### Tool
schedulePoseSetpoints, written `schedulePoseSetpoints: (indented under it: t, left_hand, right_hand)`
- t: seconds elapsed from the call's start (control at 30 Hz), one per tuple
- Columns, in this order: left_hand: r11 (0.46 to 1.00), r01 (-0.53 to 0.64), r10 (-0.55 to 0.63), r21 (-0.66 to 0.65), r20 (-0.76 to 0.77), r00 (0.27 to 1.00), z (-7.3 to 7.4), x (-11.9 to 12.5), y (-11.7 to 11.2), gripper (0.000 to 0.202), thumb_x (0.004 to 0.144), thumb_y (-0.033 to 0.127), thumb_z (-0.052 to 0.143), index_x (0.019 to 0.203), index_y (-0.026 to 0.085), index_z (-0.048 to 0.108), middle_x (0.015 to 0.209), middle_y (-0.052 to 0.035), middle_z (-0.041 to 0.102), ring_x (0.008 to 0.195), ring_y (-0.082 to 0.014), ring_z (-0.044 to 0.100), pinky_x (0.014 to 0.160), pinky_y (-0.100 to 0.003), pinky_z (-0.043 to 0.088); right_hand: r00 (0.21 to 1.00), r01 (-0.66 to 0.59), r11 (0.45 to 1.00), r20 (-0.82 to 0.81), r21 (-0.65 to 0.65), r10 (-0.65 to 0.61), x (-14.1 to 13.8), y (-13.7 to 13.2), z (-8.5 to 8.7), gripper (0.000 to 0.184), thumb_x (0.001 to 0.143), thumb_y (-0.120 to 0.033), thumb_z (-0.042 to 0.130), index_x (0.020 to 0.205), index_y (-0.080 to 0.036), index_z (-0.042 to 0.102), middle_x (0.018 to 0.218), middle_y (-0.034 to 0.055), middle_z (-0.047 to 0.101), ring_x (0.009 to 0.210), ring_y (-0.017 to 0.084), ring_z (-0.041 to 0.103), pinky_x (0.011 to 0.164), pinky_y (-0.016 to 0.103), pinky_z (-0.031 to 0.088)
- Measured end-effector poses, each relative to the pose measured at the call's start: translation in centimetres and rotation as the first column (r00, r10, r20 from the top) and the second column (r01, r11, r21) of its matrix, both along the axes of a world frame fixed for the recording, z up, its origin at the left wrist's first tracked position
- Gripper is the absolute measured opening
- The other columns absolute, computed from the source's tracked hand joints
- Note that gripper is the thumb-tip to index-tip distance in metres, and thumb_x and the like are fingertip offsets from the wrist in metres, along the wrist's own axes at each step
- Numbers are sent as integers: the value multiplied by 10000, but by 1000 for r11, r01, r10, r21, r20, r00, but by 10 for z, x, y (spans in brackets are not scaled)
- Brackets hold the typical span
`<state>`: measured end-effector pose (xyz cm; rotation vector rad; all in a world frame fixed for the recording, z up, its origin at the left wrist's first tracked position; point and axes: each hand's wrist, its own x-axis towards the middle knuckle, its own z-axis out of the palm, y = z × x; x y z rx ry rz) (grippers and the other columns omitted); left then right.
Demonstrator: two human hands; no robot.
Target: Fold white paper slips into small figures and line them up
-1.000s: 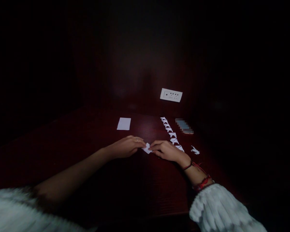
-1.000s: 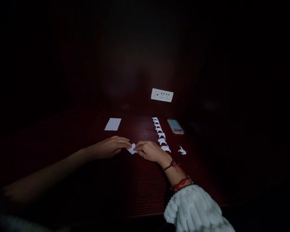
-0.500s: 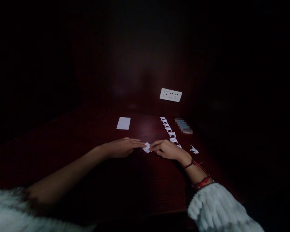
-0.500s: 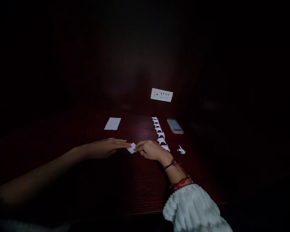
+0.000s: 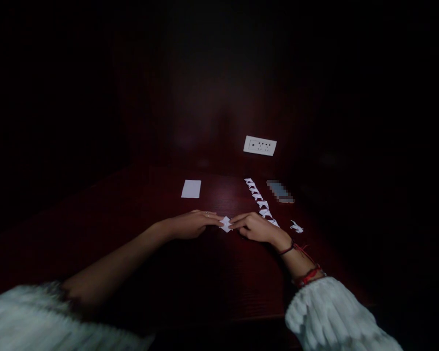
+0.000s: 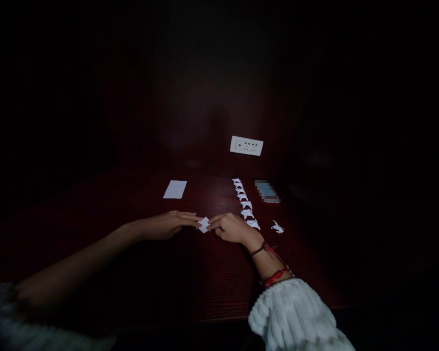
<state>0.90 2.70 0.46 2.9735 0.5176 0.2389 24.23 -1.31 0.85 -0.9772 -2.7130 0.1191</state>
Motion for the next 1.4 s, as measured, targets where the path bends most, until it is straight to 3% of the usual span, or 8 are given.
schedulePoseSetpoints:
  t: [0.2, 0.27, 0.43, 0.67, 0.83, 0.93, 1.13, 1.4]
  left_hand:
    - [1000, 1, 0, -14, 71, 998, 2, -5, -1, 688, 644, -103, 276, 1202, 299, 308, 1291, 58, 282, 1159, -94, 277, 951, -273, 245]
    - [1000, 13, -13, -3, 87, 996, 1, -5, 0, 685, 638, -107, 277, 1185, 301, 338, 1300, 59, 261, 1162, -97, 271, 954, -274, 239]
    - [999, 52, -52, 12, 63, 997, 0, -2, 3, 650, 653, -88, 301, 1172, 300, 358, 1247, 56, 360, 1146, -100, 299, 947, -279, 245]
    - [1000, 1, -2, 30, 41, 999, -1, -1, 1, 661, 626, -90, 311, 1153, 303, 374, 1211, 56, 407, 1121, -111, 334, 913, -284, 272]
    - [996, -43, 34, 82, 107, 994, 1, -1, -5, 660, 657, -71, 311, 1211, 287, 284, 1261, 30, 337, 1121, -104, 326, 910, -270, 258]
    - [993, -57, 48, 104, 94, 994, 0, -1, -3, 629, 674, -55, 313, 1191, 304, 314, 1268, 41, 322, 1124, -115, 320, 907, -279, 254]
    - [995, -68, 64, 70, 51, 997, -3, 0, 2, 607, 634, -60, 329, 1133, 281, 386, 1179, 31, 436, 1079, -122, 374, 884, -276, 266]
    - [994, -90, 84, 61, 90, 992, -1, 0, -1, 624, 652, -52, 324, 1169, 296, 355, 1174, 22, 439, 1060, -135, 389, 867, -284, 276]
  right_hand:
    - [993, 60, 996, -104, 70, -52, 3, -5, 8, 447, 687, -43, 359, 1061, -225, 523, 1161, -2, 468, 1030, 105, 446, 907, 243, 334]
    - [995, 48, 997, -86, 62, -43, 4, -4, 7, 459, 686, -36, 354, 1068, -234, 517, 1159, -6, 470, 1026, 102, 451, 900, 241, 341]
    - [999, 34, 999, 22, 26, -34, 2, 2, -2, 463, 685, -49, 373, 1077, -256, 505, 1116, -13, 509, 1006, 115, 471, 861, 256, 378]
    - [998, 64, 997, -5, 31, -64, -2, -2, 1, 453, 687, -46, 362, 1056, -254, 524, 1093, -14, 524, 981, 112, 485, 853, 248, 379]
    - [991, 93, 992, -99, 90, -84, -3, -4, 6, 467, 701, -49, 352, 1098, -255, 485, 1146, -9, 473, 1019, 111, 449, 882, 259, 355]
    - [997, 71, 995, -38, 72, -68, -3, -3, 3, 477, 697, -41, 354, 1097, -265, 485, 1127, -14, 487, 1001, 110, 461, 871, 253, 362]
    - [995, 80, 995, 52, 55, -83, -5, -2, -2, 479, 695, -34, 352, 1082, -277, 497, 1100, -20, 510, 996, 112, 468, 845, 236, 369]
    - [990, 143, 980, -29, 136, -141, -8, -5, 6, 432, 711, -40, 365, 1078, -222, 503, 1057, 20, 523, 983, 127, 456, 848, 250, 364]
